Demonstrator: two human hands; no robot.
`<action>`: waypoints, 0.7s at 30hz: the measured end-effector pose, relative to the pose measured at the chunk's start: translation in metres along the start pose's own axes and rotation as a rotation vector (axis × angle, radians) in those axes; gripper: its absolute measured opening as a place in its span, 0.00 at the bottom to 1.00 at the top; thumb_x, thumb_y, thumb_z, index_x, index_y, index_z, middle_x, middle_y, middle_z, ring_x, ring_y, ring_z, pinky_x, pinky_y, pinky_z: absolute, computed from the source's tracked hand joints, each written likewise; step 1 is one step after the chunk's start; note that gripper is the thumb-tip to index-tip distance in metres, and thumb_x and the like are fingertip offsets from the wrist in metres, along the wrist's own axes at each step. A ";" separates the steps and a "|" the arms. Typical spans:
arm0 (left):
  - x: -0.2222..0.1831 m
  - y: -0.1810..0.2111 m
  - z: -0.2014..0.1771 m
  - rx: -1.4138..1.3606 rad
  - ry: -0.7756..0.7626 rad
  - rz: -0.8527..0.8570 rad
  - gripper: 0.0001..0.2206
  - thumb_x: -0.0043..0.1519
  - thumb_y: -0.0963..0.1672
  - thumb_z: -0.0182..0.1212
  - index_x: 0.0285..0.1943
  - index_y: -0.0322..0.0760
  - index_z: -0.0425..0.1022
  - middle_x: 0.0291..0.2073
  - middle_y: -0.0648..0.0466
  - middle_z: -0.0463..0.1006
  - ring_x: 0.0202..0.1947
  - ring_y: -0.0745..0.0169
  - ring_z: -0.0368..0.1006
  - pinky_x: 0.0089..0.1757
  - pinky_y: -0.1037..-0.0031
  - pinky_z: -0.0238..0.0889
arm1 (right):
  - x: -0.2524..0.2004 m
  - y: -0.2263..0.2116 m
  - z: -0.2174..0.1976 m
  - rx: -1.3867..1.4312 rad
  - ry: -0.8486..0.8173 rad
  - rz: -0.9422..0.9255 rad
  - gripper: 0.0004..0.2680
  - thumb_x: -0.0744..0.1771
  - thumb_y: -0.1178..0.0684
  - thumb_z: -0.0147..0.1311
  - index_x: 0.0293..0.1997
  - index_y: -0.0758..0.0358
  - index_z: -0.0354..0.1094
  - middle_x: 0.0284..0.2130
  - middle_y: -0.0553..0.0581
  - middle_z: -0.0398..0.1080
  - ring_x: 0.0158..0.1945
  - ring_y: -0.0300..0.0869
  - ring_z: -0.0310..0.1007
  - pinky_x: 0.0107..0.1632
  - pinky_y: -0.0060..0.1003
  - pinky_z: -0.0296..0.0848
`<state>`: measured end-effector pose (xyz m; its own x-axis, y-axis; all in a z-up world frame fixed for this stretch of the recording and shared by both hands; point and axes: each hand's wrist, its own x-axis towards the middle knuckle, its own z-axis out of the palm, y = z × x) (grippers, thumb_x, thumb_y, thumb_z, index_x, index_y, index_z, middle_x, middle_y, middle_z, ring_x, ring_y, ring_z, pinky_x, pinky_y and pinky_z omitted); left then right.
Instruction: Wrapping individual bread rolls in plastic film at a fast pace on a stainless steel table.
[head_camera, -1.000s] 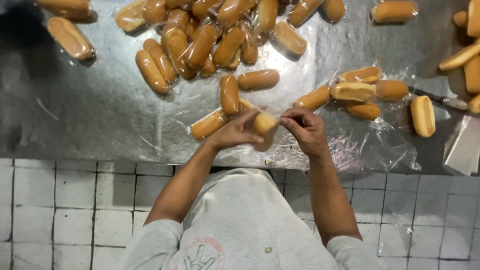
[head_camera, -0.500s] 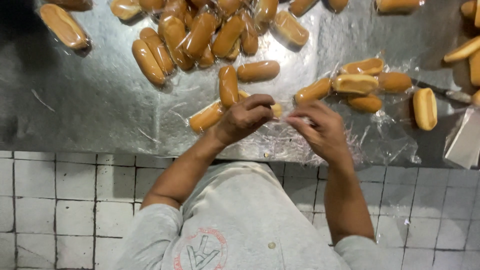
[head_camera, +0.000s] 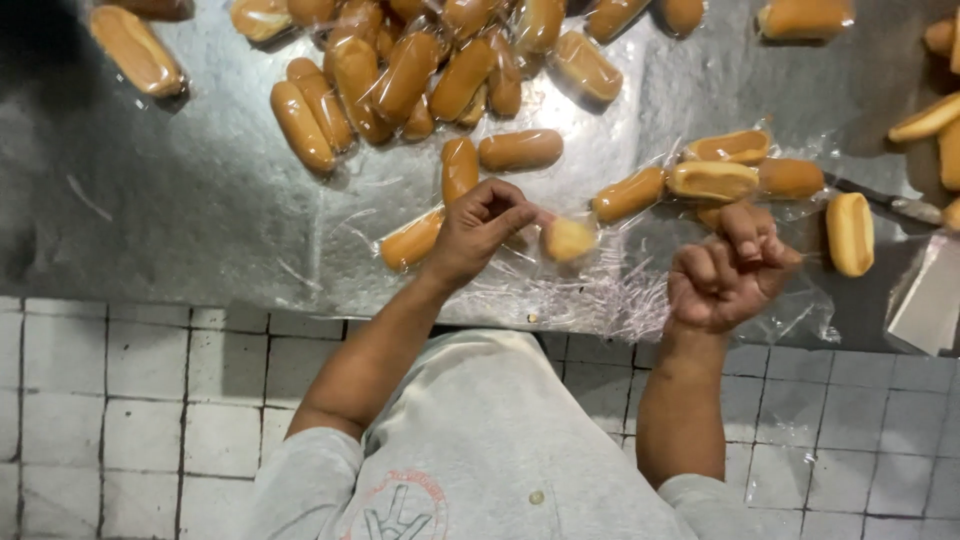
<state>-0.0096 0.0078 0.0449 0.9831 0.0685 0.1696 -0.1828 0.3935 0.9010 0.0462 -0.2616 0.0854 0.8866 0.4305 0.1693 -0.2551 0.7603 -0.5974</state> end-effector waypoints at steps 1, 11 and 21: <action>0.004 0.004 0.010 -0.007 0.073 -0.026 0.04 0.66 0.40 0.65 0.41 0.35 0.73 0.33 0.53 0.82 0.35 0.77 0.73 0.41 0.83 0.68 | 0.007 0.005 0.020 -0.253 0.289 0.038 0.08 0.63 0.65 0.40 0.36 0.56 0.62 0.23 0.41 0.51 0.19 0.27 0.53 0.31 0.19 0.55; 0.041 -0.032 -0.038 0.454 0.307 -0.154 0.07 0.61 0.45 0.72 0.42 0.38 0.83 0.30 0.50 0.84 0.34 0.68 0.77 0.40 0.73 0.72 | 0.034 0.142 -0.064 -0.677 0.591 0.031 0.01 0.68 0.59 0.60 0.40 0.63 0.75 0.24 0.48 0.62 0.15 0.28 0.52 0.20 0.23 0.50; -0.056 -0.123 -0.060 1.253 0.050 -0.471 0.12 0.58 0.48 0.67 0.50 0.49 0.81 0.42 0.50 0.83 0.54 0.47 0.77 0.58 0.54 0.63 | -0.034 0.222 -0.140 -0.405 0.796 0.842 0.05 0.62 0.56 0.59 0.35 0.54 0.65 0.21 0.41 0.56 0.14 0.29 0.48 0.16 0.23 0.47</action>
<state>-0.0417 0.0100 -0.0994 0.9476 0.2031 -0.2468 0.3161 -0.7094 0.6299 0.0132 -0.1757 -0.1629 0.5279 0.1893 -0.8280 -0.8493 0.1217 -0.5136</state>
